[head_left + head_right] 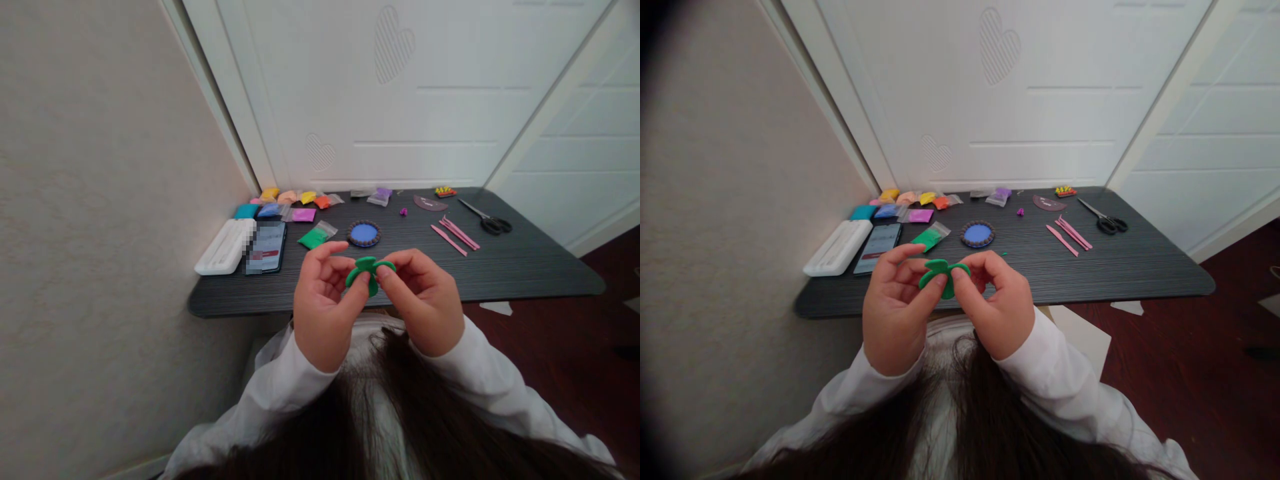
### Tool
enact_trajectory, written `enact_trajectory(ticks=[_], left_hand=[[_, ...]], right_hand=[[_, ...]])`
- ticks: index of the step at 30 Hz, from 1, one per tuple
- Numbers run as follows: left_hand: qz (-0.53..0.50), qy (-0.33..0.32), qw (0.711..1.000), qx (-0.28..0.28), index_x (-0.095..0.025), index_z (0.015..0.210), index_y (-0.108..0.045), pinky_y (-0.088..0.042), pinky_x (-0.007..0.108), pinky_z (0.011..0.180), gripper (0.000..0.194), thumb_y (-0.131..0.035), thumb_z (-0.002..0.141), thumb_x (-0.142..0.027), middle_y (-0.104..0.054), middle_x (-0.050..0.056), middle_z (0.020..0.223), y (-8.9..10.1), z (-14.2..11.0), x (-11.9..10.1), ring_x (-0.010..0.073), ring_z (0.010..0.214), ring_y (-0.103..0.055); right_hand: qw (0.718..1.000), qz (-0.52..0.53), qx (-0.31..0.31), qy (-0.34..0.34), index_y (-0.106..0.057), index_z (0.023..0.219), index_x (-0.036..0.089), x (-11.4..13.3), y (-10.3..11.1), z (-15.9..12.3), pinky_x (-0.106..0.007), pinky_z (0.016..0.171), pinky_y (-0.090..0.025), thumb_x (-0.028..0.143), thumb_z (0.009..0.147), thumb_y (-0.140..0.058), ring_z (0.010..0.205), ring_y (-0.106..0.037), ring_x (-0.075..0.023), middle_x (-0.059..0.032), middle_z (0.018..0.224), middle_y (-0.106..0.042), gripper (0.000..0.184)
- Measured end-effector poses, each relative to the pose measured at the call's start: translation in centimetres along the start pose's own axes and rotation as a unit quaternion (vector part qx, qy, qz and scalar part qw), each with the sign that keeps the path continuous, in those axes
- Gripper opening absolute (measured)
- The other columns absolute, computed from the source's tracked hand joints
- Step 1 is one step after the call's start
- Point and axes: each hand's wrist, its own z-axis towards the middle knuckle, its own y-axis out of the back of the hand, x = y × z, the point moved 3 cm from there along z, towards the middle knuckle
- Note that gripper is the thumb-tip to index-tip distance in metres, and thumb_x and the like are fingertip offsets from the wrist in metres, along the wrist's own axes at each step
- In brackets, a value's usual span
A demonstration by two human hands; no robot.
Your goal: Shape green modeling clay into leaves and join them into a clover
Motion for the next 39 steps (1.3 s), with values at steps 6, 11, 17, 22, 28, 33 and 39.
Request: enact_trajectory(ticks=[6, 11, 17, 22, 28, 33, 39], left_hand=[[0.013, 0.004, 1.0, -0.008, -0.022, 0.098, -0.05, -0.049, 0.02, 0.065, 0.035, -0.064, 0.068, -0.01, -0.059, -0.003, 0.074, -0.04, -0.09, -0.01, 0.0094, 0.07, -0.06], [-0.009, 0.006, 1.0, 0.013, -0.023, 0.098, -0.051, -0.048, 0.018, 0.066, 0.035, -0.063, 0.069, -0.008, -0.06, -0.003, 0.075, -0.14, -0.14, -0.05, 0.008, 0.071, -0.06], [0.002, 0.006, 1.0, 0.03, -0.023, 0.1, -0.05, -0.049, 0.019, 0.066, 0.036, -0.063, 0.069, -0.008, -0.061, -0.003, 0.076, -0.04, -0.05, 0.03, 0.0088, 0.072, -0.06], [0.034, -0.007, 0.999, 0.037, -0.023, 0.104, -0.05, -0.05, 0.023, 0.068, 0.04, -0.063, 0.069, -0.009, -0.062, -0.001, 0.077, 0.01, -0.18, 0.09, 0.0109, 0.071, -0.061], [0.047, -0.021, 0.998, 0.041, -0.024, 0.104, -0.051, -0.05, 0.025, 0.068, 0.04, -0.063, 0.069, -0.009, -0.063, 0.0, 0.079, -0.09, -0.32, 0.01, 0.0118, 0.072, -0.062], [0.044, -0.018, 0.998, 0.034, -0.023, 0.104, -0.052, -0.05, 0.024, 0.068, 0.041, -0.064, 0.068, -0.009, -0.063, -0.001, 0.078, -0.05, -0.33, -0.15, 0.0121, 0.072, -0.063], [-0.034, 0.039, 0.998, 0.03, -0.023, 0.101, -0.052, -0.049, 0.02, 0.062, 0.037, -0.063, 0.068, -0.011, -0.061, -0.002, 0.078, 0.25, 0.22, 0.41, 0.0097, 0.071, -0.06]], right_hand=[[1.0, 0.004, -0.011, -0.003, -0.055, 0.076, 0.019, -0.06, -0.13, -0.01, -0.027, 0.059, -0.042, 0.027, 0.078, -0.055, 0.062, -0.052, -0.0117, 0.0009, 0.068, -0.056, 0.008], [1.0, 0.001, -0.006, -0.005, -0.055, 0.077, 0.019, -0.17, -0.12, -0.15, -0.028, 0.06, -0.043, 0.028, 0.078, -0.054, 0.064, -0.053, -0.0122, 0.0004, 0.07, -0.057, 0.009], [1.0, -0.009, 0.015, 0.011, -0.056, 0.078, 0.019, -0.04, 0.08, -0.04, -0.028, 0.062, -0.042, 0.025, 0.078, -0.054, 0.066, -0.053, -0.0129, 0.0001, 0.072, -0.057, 0.006], [0.999, -0.028, 0.025, 0.028, -0.059, 0.079, 0.019, 0.19, 0.39, 0.2, -0.029, 0.064, -0.042, 0.021, 0.076, -0.055, 0.069, -0.053, -0.0137, -0.0004, 0.074, -0.058, 0.005], [0.998, -0.018, 0.014, 0.054, -0.058, 0.075, 0.019, 0.42, 0.32, 0.35, -0.027, 0.06, -0.039, 0.018, 0.075, -0.055, 0.066, -0.05, -0.012, 0.0007, 0.072, -0.056, 0.003], [0.999, 0.006, 0.01, 0.044, -0.059, 0.075, 0.019, 0.31, 0.21, 0.26, -0.027, 0.061, -0.04, 0.019, 0.076, -0.056, 0.068, -0.051, -0.0123, 0.0006, 0.074, -0.057, 0.004], [0.995, 0.095, 0.006, 0.003, -0.058, 0.093, 0.022, -0.27, 0.28, 0.02, -0.026, 0.063, -0.041, 0.025, 0.078, -0.054, 0.071, -0.052, -0.0124, 0.0001, 0.08, -0.058, 0.015]])
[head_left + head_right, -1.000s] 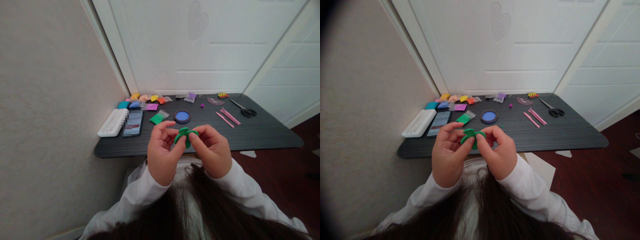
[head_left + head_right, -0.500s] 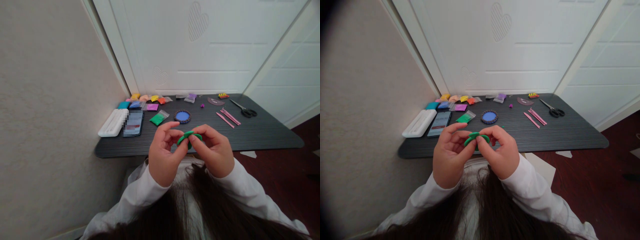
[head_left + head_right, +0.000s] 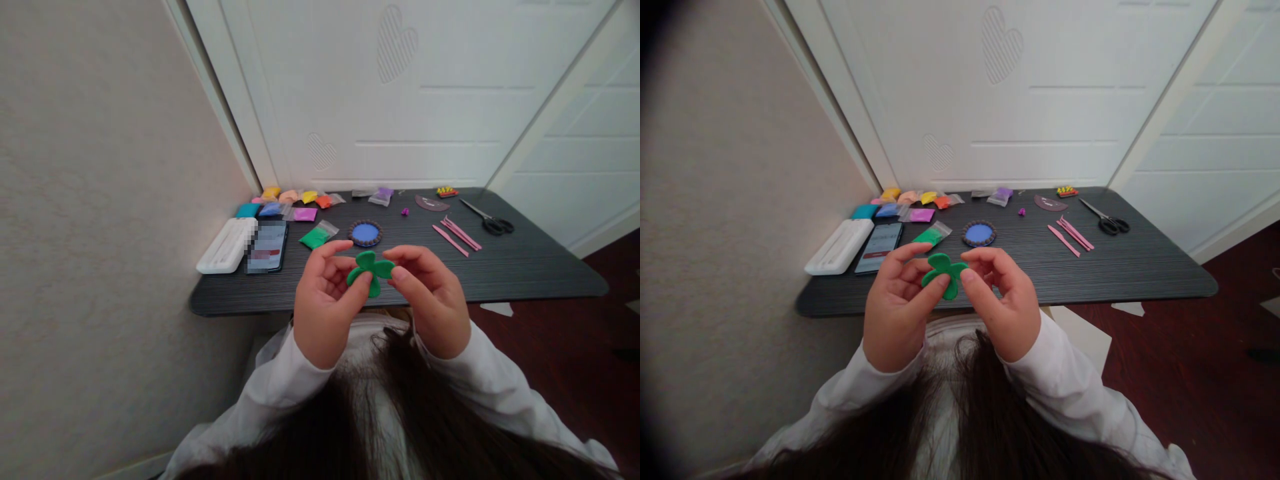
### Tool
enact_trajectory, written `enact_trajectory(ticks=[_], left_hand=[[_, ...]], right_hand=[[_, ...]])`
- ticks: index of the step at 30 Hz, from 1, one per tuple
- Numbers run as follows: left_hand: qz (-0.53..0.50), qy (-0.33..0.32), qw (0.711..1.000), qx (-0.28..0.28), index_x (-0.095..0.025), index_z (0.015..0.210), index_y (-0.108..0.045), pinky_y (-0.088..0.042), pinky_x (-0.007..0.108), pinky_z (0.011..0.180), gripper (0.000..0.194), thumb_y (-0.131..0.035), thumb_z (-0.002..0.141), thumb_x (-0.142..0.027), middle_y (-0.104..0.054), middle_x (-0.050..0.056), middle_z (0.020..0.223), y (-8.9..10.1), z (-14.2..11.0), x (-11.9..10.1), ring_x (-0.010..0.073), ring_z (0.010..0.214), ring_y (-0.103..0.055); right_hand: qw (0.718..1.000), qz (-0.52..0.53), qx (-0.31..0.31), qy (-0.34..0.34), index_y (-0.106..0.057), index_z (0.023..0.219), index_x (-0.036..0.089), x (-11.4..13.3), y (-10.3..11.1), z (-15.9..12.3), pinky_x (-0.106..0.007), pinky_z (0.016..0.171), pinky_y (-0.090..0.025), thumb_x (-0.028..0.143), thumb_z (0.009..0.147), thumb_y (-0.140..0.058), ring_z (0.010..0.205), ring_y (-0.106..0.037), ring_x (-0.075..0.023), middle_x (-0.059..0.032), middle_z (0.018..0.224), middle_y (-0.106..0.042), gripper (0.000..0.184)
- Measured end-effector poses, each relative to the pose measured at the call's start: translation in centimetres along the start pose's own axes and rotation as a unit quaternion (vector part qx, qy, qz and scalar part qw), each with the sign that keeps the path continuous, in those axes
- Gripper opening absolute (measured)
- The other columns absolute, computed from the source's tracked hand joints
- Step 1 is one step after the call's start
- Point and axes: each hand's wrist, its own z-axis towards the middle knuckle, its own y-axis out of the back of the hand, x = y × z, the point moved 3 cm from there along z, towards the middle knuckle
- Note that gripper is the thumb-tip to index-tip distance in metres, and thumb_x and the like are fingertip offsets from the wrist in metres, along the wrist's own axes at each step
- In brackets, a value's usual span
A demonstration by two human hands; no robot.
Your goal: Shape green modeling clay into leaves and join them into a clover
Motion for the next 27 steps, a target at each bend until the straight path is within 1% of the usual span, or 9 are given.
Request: enact_trajectory(ticks=[3, 7, 10, 12, 16, 18, 20, 23, 27], left_hand=[[-0.064, 0.056, 0.996, -0.004, -0.022, 0.097, -0.053, -0.047, 0.02, 0.059, 0.033, -0.063, 0.067, -0.012, -0.061, -0.002, 0.079, 0.2, 0.7, 0.9, 0.0096, 0.071, -0.06], [-0.142, 0.153, 0.978, -0.02, -0.018, 0.092, -0.051, -0.045, 0.019, 0.055, 0.033, -0.065, 0.063, -0.011, -0.06, -0.002, 0.078, 0.4, 1.7, 2.4, 0.008, 0.065, -0.059], [-0.168, 0.202, 0.964, -0.04, -0.017, 0.087, -0.051, -0.045, 0.019, 0.056, 0.031, -0.065, 0.061, -0.01, -0.06, -0.003, 0.076, 0.7, 2.2, 3.6, 0.0066, 0.061, -0.058], [-0.18, 0.214, 0.959, -0.046, -0.016, 0.085, -0.051, -0.046, 0.021, 0.058, 0.029, -0.065, 0.061, -0.01, -0.061, -0.003, 0.076, 0.7, 2.3, 4.1, 0.0065, 0.061, -0.058], [-0.213, 0.191, 0.956, -0.056, -0.015, 0.083, -0.051, -0.046, 0.02, 0.063, 0.027, -0.066, 0.061, -0.008, -0.062, -0.003, 0.075, 0.5, 2.3, 4.5, 0.0059, 0.064, -0.059], [-0.216, 0.179, 0.958, -0.061, -0.015, 0.082, -0.052, -0.046, 0.02, 0.065, 0.028, -0.067, 0.06, -0.008, -0.063, -0.002, 0.075, 0.3, 2.2, 4.5, 0.0063, 0.066, -0.06], [-0.208, 0.172, 0.961, -0.058, -0.015, 0.082, -0.053, -0.047, 0.021, 0.067, 0.028, -0.068, 0.059, -0.009, -0.065, -0.001, 0.075, 0.2, 2.1, 4.6, 0.0077, 0.068, -0.061], [-0.17, 0.148, 0.973, -0.041, -0.015, 0.083, -0.054, -0.047, 0.025, 0.07, 0.027, -0.069, 0.061, -0.012, -0.066, -0.001, 0.075, 0.2, 1.9, 4.5, 0.0098, 0.071, -0.062], [-0.077, 0.067, 0.995, -0.014, -0.017, 0.086, -0.057, -0.047, 0.024, 0.074, 0.024, -0.068, 0.065, -0.014, -0.066, -0.001, 0.079, 0.4, 1.5, 4.1, 0.0097, 0.074, -0.061]], right_hand=[[1.0, 0.022, -0.009, -0.011, -0.057, 0.093, 0.022, -0.4, 0.0, 0.1, -0.024, 0.059, -0.041, 0.025, 0.078, -0.054, 0.068, -0.051, -0.0113, 0.0009, 0.077, -0.056, 0.015], [0.999, 0.024, -0.023, -0.026, -0.057, 0.09, 0.022, -1.9, 0.3, 0.7, -0.024, 0.059, -0.042, 0.027, 0.077, -0.054, 0.065, -0.052, -0.0105, 0.0008, 0.076, -0.057, 0.014], [0.999, 0.017, -0.006, -0.027, -0.056, 0.09, 0.021, -3.4, 0.3, 1.0, -0.027, 0.064, -0.044, 0.027, 0.075, -0.056, 0.069, -0.053, -0.0116, 0.0, 0.078, -0.057, 0.016], [1.0, 0.01, 0.018, -0.018, -0.054, 0.092, 0.021, -4.1, 0.2, 1.1, -0.028, 0.065, -0.044, 0.028, 0.074, -0.058, 0.071, -0.054, -0.012, -0.0007, 0.08, -0.058, 0.019], [0.999, -0.029, 0.044, -0.008, -0.051, 0.097, 0.02, -4.6, -0.3, 1.2, -0.027, 0.062, -0.044, 0.03, 0.07, -0.064, 0.068, -0.053, -0.0113, -0.0019, 0.086, -0.058, 0.032], [0.997, -0.061, 0.04, -0.008, -0.052, 0.096, 0.019, -4.6, -0.5, 1.2, -0.026, 0.06, -0.044, 0.03, 0.07, -0.063, 0.067, -0.052, -0.0113, -0.002, 0.085, -0.058, 0.03], [0.996, -0.084, 0.033, -0.01, -0.054, 0.092, 0.018, -4.6, -0.5, 1.2, -0.026, 0.061, -0.044, 0.029, 0.073, -0.06, 0.066, -0.052, -0.0117, -0.0015, 0.08, -0.058, 0.023], [0.997, -0.08, 0.018, -0.013, -0.055, 0.088, 0.018, -4.6, -0.3, 1.2, -0.027, 0.063, -0.045, 0.03, 0.077, -0.054, 0.067, -0.054, -0.0123, -0.001, 0.075, -0.059, 0.016], [0.998, -0.065, 0.002, -0.012, -0.054, 0.088, 0.019, -4.5, -0.3, 1.1, -0.029, 0.065, -0.047, 0.03, 0.079, -0.053, 0.069, -0.057, -0.0132, -0.0013, 0.078, -0.06, 0.014]])
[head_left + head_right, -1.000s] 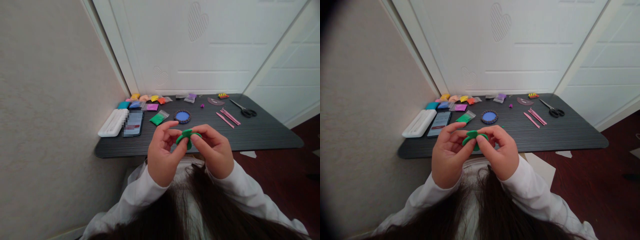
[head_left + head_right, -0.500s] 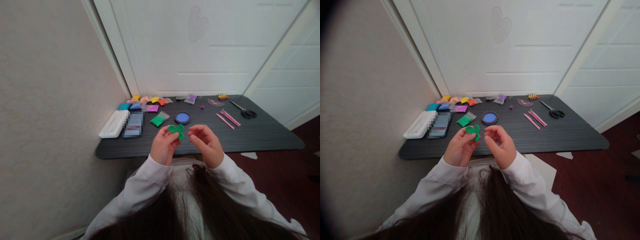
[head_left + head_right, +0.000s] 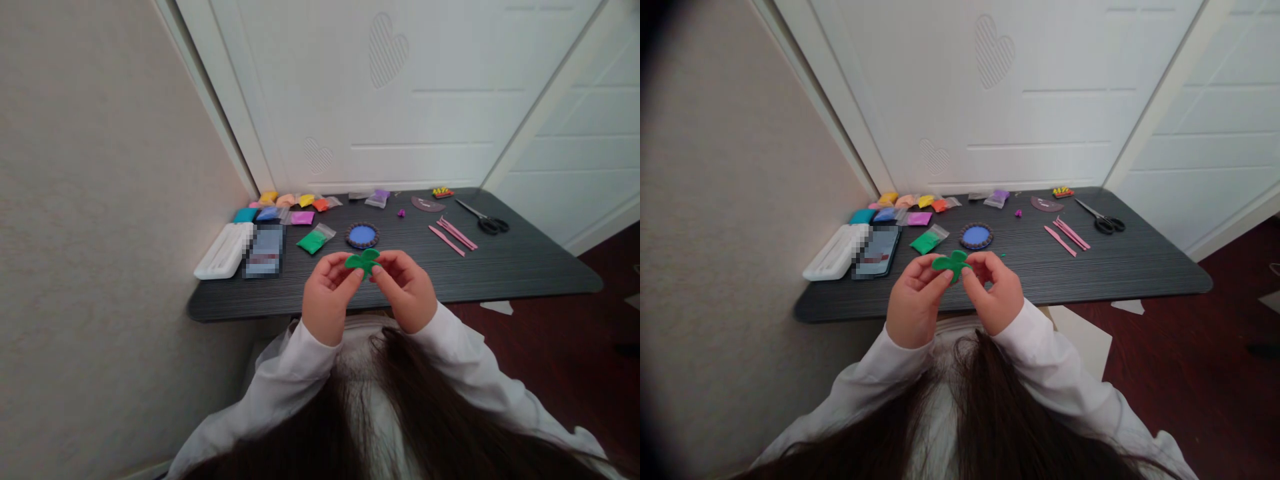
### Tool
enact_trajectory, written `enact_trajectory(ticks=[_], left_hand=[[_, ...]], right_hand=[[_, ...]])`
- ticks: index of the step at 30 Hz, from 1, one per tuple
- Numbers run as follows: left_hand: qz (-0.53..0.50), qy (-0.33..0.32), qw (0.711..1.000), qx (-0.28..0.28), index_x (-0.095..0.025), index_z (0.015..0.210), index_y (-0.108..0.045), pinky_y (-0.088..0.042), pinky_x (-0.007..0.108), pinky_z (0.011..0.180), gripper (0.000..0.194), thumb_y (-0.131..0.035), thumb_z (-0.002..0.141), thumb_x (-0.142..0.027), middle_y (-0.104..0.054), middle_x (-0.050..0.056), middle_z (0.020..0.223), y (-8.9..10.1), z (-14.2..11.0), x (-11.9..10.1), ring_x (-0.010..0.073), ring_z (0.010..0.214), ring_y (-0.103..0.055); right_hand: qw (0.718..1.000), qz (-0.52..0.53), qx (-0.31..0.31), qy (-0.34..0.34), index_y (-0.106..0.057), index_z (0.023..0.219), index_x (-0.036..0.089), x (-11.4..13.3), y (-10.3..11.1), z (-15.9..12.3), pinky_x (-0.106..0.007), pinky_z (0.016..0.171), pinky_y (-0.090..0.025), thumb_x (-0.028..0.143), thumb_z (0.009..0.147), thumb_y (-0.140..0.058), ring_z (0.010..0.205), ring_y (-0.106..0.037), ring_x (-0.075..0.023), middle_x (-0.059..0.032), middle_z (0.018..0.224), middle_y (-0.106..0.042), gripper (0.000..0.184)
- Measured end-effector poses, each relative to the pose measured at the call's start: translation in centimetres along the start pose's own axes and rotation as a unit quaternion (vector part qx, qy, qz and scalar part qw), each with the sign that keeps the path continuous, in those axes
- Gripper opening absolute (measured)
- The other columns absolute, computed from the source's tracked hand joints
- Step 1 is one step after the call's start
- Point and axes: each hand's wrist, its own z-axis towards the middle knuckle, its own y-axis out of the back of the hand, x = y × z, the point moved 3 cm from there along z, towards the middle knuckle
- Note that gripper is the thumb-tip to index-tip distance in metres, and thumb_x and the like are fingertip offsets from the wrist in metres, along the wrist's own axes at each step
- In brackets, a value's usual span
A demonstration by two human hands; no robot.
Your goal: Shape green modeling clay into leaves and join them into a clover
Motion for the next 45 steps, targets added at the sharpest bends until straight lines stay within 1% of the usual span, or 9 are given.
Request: enact_trajectory(ticks=[5, 11, 18, 26, 31, 36, 39, 42, 45], left_hand=[[0.135, -0.086, 0.987, 0.027, -0.018, 0.089, -0.058, -0.048, 0.026, 0.074, 0.019, -0.062, 0.071, -0.017, -0.065, 0.002, 0.086, -0.4, -1.1, -1.4, 0.0124, 0.08, -0.062], [0.257, -0.273, 0.926, -0.038, -0.021, 0.096, -0.057, -0.045, 0.028, 0.074, 0.033, -0.064, 0.066, -0.009, -0.058, 0.002, 0.093, -0.4, -2.9, -4.8, 0.0151, 0.085, -0.055], [0.075, 0.029, 0.994, 0.08, -0.017, 0.073, -0.06, -0.039, 0.024, 0.061, 0.01, -0.056, 0.077, -0.024, -0.055, -0.001, 0.066, -0.3, -3.7, -4.7, 0.0101, 0.064, -0.048], [-0.156, 0.243, 0.95, 0.115, -0.015, 0.083, -0.059, -0.041, 0.024, 0.059, 0.019, -0.064, 0.069, -0.027, -0.056, 0.001, 0.077, -1.9, -4.1, -2.9, 0.0096, 0.066, -0.05], [-0.208, 0.246, 0.941, 0.107, -0.015, 0.084, -0.059, -0.044, 0.025, 0.067, 0.016, -0.063, 0.069, -0.019, -0.059, 0.003, 0.085, -1.9, -3.8, -2.5, 0.0106, 0.075, -0.053], [-0.187, 0.201, 0.959, 0.068, -0.016, 0.08, -0.062, -0.045, 0.024, 0.066, 0.015, -0.065, 0.065, -0.014, -0.061, 0.001, 0.083, -1.4, -3.2, -2.7, 0.0101, 0.073, -0.055], [-0.126, 0.136, 0.981, 0.056, -0.018, 0.078, -0.063, -0.044, 0.024, 0.066, 0.014, -0.065, 0.065, -0.015, -0.06, 0.0, 0.08, -0.8, -2.9, -2.9, 0.01, 0.073, -0.055], [0.036, -0.036, 0.997, 0.065, -0.021, 0.078, -0.063, -0.044, 0.026, 0.072, 0.013, -0.064, 0.068, -0.013, -0.058, -0.001, 0.082, -0.2, -2.8, -3.8, 0.0114, 0.078, -0.054], [0.28, -0.294, 0.914, 0.025, -0.023, 0.079, -0.064, -0.042, 0.032, 0.08, 0.021, -0.064, 0.065, -0.007, -0.057, 0.0, 0.087, 0.0, -3.3, -5.7, 0.015, 0.085, -0.052]], right_hand=[[0.996, -0.034, -0.036, 0.074, -0.054, 0.085, 0.02, 1.3, 0.1, -0.3, -0.028, 0.066, -0.048, 0.024, 0.077, -0.056, 0.069, -0.057, -0.013, 0.0001, 0.075, -0.059, 0.009], [0.938, -0.148, -0.084, 0.3, -0.055, 0.095, 0.021, 4.6, 1.5, -1.4, -0.031, 0.073, -0.049, 0.006, 0.07, -0.06, 0.08, -0.058, -0.0151, -0.0028, 0.084, -0.061, 0.03], [0.895, -0.148, -0.09, 0.41, -0.054, 0.097, 0.025, 5.7, 2.1, -1.9, -0.038, 0.071, -0.054, 0.0, 0.066, -0.06, 0.088, -0.06, -0.0198, -0.0041, 0.092, -0.056, 0.04], [0.881, -0.158, -0.108, 0.432, -0.054, 0.09, 0.025, 5.2, 1.8, -2.0, -0.04, 0.073, -0.053, 0.0, 0.065, -0.058, 0.091, -0.058, -0.0207, -0.0027, 0.094, -0.052, 0.036], [0.88, -0.164, -0.088, 0.437, -0.053, 0.09, 0.024, 5.0, 1.4, -2.0, -0.039, 0.074, -0.052, 0.0, 0.065, -0.058, 0.092, -0.057, -0.0197, -0.0034, 0.095, -0.051, 0.035], [0.879, -0.183, -0.091, 0.43, -0.052, 0.1, 0.026, 4.4, 1.0, -1.8, -0.037, 0.076, -0.05, 0.0, 0.067, -0.056, 0.093, -0.056, -0.0184, -0.0045, 0.1, -0.054, 0.042], [0.918, -0.109, -0.125, 0.362, -0.052, 0.104, 0.026, 4.0, 1.4, -1.7, -0.037, 0.073, -0.048, 0.005, 0.07, -0.054, 0.09, -0.054, -0.0191, -0.0057, 0.101, -0.054, 0.04], [0.964, 0.021, -0.12, 0.235, -0.056, 0.099, 0.024, 4.1, 1.9, -1.8, -0.035, 0.066, -0.045, 0.02, 0.077, -0.051, 0.078, -0.052, -0.0171, -0.0038, 0.086, -0.053, 0.022], [0.985, 0.135, -0.005, 0.103, -0.054, 0.102, 0.023, 4.8, 1.6, -2.0, -0.032, 0.063, -0.043, 0.037, 0.081, -0.05, 0.068, -0.05, -0.0145, -0.0014, 0.075, -0.051, 0.025]])
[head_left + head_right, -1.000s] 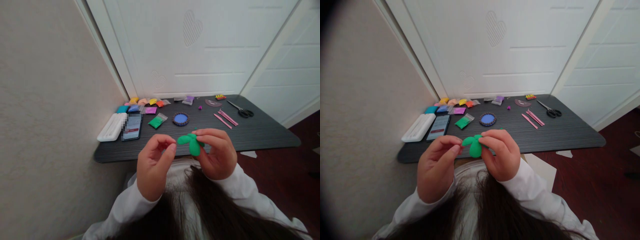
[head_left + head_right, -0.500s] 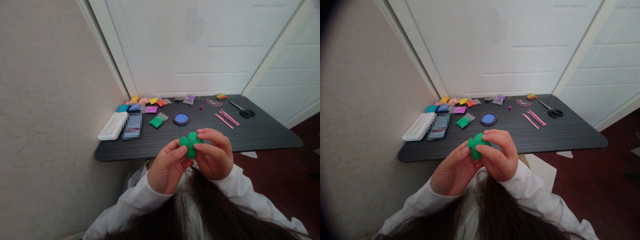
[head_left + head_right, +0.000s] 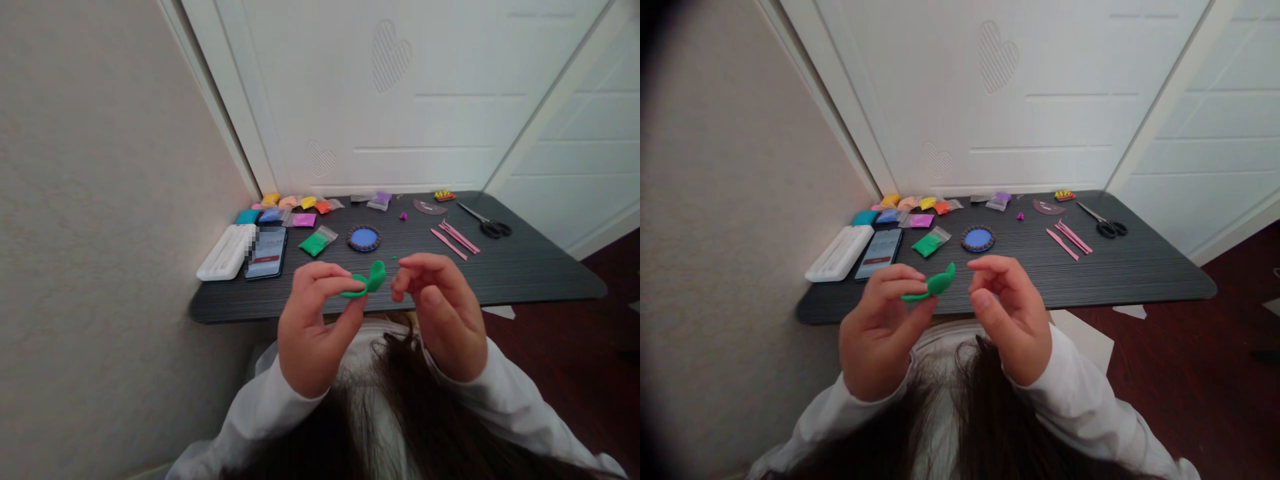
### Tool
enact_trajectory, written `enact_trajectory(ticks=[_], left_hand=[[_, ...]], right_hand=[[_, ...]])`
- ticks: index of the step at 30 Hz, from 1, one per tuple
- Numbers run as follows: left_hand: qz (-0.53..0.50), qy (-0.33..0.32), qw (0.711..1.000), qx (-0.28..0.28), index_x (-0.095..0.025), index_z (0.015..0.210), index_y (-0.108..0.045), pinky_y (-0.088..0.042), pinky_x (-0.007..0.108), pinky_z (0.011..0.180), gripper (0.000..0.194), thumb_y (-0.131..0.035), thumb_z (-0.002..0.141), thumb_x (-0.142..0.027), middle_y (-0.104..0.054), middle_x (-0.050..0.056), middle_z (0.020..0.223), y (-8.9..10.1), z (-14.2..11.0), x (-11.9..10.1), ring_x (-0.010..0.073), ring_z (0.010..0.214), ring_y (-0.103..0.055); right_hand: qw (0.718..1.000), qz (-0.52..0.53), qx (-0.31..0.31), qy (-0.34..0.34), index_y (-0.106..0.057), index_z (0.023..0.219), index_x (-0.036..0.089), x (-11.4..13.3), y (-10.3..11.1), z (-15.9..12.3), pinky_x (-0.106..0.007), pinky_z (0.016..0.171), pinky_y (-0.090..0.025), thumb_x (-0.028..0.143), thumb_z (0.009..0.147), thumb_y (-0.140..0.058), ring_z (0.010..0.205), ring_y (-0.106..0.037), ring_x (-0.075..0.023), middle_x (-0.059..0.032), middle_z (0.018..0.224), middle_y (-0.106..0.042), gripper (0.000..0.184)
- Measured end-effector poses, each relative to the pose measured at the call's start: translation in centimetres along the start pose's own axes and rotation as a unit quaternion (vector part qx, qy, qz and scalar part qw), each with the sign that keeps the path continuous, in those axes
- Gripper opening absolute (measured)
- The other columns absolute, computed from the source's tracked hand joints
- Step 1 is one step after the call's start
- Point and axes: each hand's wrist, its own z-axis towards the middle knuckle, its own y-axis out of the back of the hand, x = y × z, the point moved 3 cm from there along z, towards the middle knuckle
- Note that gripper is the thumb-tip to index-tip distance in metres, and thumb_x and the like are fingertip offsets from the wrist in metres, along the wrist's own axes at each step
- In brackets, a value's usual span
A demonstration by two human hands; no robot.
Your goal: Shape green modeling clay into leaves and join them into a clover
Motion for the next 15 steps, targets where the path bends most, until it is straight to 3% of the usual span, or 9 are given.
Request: enact_trajectory(ticks=[3, 6, 11, 13, 15], left_hand=[[0.209, -0.185, 0.96, -0.03, -0.025, 0.081, -0.065, -0.04, 0.035, 0.083, 0.03, -0.069, 0.059, -0.005, -0.058, 0.001, 0.089, 0.3, 0.0, -1.5, 0.0189, 0.091, -0.049], [0.294, -0.254, 0.921, -0.022, -0.029, 0.083, -0.065, -0.041, 0.033, 0.081, 0.033, -0.072, 0.058, -0.008, -0.058, 0.002, 0.09, 0.0, -0.4, -2.0, 0.0208, 0.093, -0.045], [0.3, -0.251, 0.92, 0.001, -0.03, 0.088, -0.064, -0.037, 0.033, 0.085, 0.038, -0.071, 0.059, -0.007, -0.058, 0.003, 0.097, -0.4, -1.1, -1.7, 0.0219, 0.096, -0.042], [0.265, -0.229, 0.936, -0.011, -0.032, 0.095, -0.062, -0.036, 0.033, 0.087, 0.046, -0.068, 0.06, -0.003, -0.057, 0.002, 0.1, -0.2, -1.2, -1.5, 0.0216, 0.098, -0.043], [0.186, -0.155, 0.97, -0.034, -0.032, 0.102, -0.058, -0.036, 0.035, 0.089, 0.05, -0.063, 0.064, -0.002, -0.055, 0.001, 0.103, 0.2, -1.2, -1.3, 0.0207, 0.098, -0.045]], right_hand=[[0.988, 0.07, 0.081, -0.107, -0.046, 0.11, 0.025, 0.5, -0.9, -0.3, -0.03, 0.065, -0.045, 0.041, 0.072, -0.062, 0.071, -0.052, -0.014, -0.0016, 0.085, -0.055, 0.044], [0.983, 0.081, 0.074, -0.147, -0.046, 0.107, 0.027, 0.6, -1.3, -0.5, -0.026, 0.066, -0.047, 0.031, 0.072, -0.064, 0.076, -0.055, -0.0122, -0.0012, 0.092, -0.057, 0.04], [0.987, 0.074, 0.012, -0.145, -0.052, 0.096, 0.023, 0.4, -1.2, -0.3, -0.02, 0.059, -0.047, 0.018, 0.076, -0.058, 0.068, -0.056, -0.0087, 0.0012, 0.079, -0.057, 0.021], [0.987, 0.07, 0.004, -0.142, -0.053, 0.094, 0.023, 0.3, -1.2, -0.1, -0.021, 0.057, -0.047, 0.017, 0.076, -0.058, 0.066, -0.056, -0.0089, 0.0015, 0.076, -0.057, 0.02], [0.989, 0.06, -0.001, -0.136, -0.053, 0.093, 0.022, 0.3, -1.2, 0.0, -0.021, 0.056, -0.047, 0.016, 0.075, -0.058, 0.066, -0.056, -0.009, 0.0014, 0.076, -0.058, 0.021]])
